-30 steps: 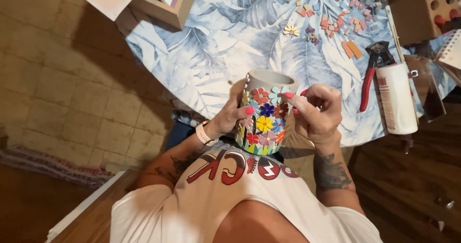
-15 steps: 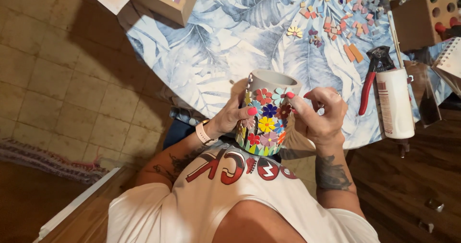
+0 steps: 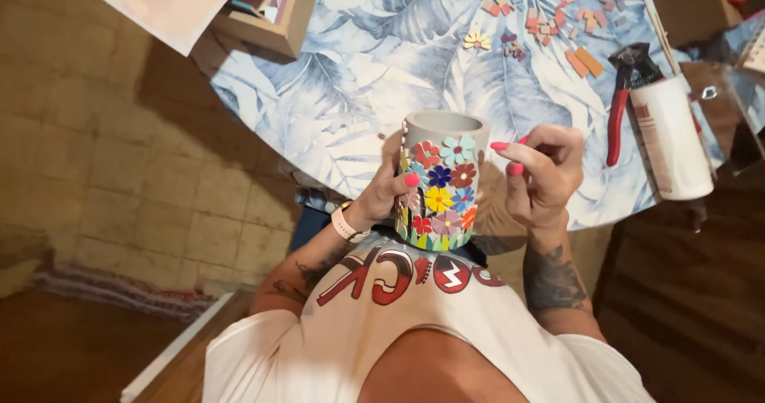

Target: Decorating a tumbler by gluing small flower-shaped ornaments onto its surface

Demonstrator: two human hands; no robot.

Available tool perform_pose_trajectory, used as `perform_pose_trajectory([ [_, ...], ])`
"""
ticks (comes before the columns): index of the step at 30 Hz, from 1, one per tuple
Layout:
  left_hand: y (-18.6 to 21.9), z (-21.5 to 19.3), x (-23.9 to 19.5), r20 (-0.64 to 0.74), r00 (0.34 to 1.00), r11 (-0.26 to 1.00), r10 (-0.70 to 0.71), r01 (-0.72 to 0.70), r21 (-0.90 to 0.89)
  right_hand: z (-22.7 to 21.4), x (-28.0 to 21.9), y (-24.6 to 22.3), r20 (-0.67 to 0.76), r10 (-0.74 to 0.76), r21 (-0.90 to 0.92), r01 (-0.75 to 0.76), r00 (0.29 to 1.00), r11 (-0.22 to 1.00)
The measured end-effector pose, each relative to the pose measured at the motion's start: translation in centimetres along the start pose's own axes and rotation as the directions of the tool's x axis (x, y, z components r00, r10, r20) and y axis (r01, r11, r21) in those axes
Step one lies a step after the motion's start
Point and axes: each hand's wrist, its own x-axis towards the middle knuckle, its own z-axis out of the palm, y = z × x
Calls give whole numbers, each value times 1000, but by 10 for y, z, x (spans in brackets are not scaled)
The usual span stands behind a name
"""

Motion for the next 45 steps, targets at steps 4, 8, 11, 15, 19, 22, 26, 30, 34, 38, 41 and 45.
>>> perform_pose_trajectory([
  [4, -15, -12, -3, 0, 1000, 996, 23, -23, -83, 2, 1, -14, 3, 31, 20, -31, 1000, 999],
  [8, -32, -18, -6, -29, 999, 992, 26, -29, -122, 1, -5, -16, 1, 84, 19, -84, 996, 996],
  [11, -28, -17, -5, -13, 999, 990, 30, -31, -135, 1, -1, -20, -12, 179, 3, -179, 984, 984],
  [15, -3, 1, -4, -57, 998, 997, -16, 12, -77, 9, -18, -18, 58, 764, 617, -625, 643, 478],
  [19, 20, 23, 1, -66, 997, 998, -51, 49, -40, 17, -55, -19, 202, 878, 641, -736, 433, 216],
  [22, 33, 32, 2, -121, 992, 999, -20, 26, 46, 8, -45, -47, 303, 778, 507, -784, 551, 358],
  [26, 21, 24, -2, -174, 985, 1000, 8, -8, 0, 2, -54, -49, 404, 657, 118, -749, 636, 652],
  [30, 4, 19, -10, -125, 992, 996, 2, -13, -87, -4, -47, -57, 499, 654, 58, -775, 569, 629],
  [34, -16, -8, -18, 50, 995, 995, -84, 82, 53, -8, -49, -68, 484, 672, 147, -809, 560, 568],
  [38, -4, -10, -12, 186, 982, 967, -20, -28, 253, -7, -58, -81, 474, 649, 336, -803, 595, 491],
  [41, 51, 34, -35, 136, 991, 938, 14, -60, 341, -9, -59, -93, 428, 646, 333, -775, 632, 538],
  [45, 59, 36, -47, 92, 957, 945, -274, 250, 209, -15, -49, -99, 562, 698, 143, -883, 444, 447],
])
